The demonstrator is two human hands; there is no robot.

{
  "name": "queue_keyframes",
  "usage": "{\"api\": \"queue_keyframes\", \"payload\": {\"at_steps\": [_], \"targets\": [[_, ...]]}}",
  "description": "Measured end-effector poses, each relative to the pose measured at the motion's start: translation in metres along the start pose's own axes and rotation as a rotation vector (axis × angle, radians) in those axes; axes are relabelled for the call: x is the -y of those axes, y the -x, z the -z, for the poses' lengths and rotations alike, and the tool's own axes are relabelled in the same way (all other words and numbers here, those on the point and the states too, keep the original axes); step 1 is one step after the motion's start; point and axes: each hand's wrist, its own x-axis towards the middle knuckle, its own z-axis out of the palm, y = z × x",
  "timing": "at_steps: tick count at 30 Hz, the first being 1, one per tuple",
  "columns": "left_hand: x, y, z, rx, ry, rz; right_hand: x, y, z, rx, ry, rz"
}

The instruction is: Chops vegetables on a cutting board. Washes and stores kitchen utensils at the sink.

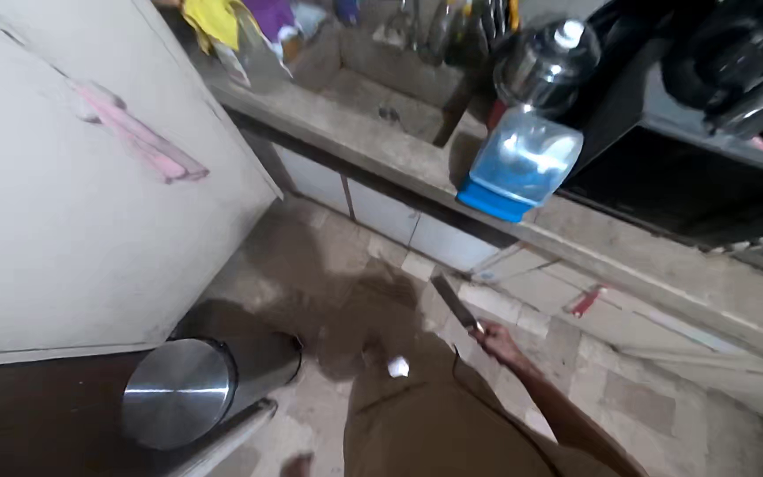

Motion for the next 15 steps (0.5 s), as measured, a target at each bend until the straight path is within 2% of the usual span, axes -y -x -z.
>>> {"api": "queue_keyframes", "payload": {"at_steps": [2,3,5,7,9,11,15], "targets": [[0.061,-0.155,0.013,-0.355,-0.063,-0.409,0.057,-0.027,0.002,-0.015,-0.109,0.048],[0.045,-0.211,0.049,-0.26,-0.038,-0.342,0.083,-0.044,0.003,-0.035,-0.191,0.071],[-0.037,-0.272,0.117,-0.203,0.016,-0.224,0.129,-0.079,0.004,-0.064,-0.38,0.1],[-0.118,-0.302,0.161,-0.256,0.061,-0.274,0.168,-0.116,0.011,-0.059,-0.552,0.12],[-0.176,-0.325,0.183,-0.286,0.071,-0.359,0.204,-0.156,0.021,-0.033,-0.694,0.141],[-0.219,-0.326,0.191,-0.273,0.056,-0.407,0.238,-0.195,0.03,-0.008,-0.826,0.123],[-0.278,-0.321,0.187,-0.268,0.096,-0.44,0.307,-0.28,0.045,0.01,-1.0,0.069]]}}
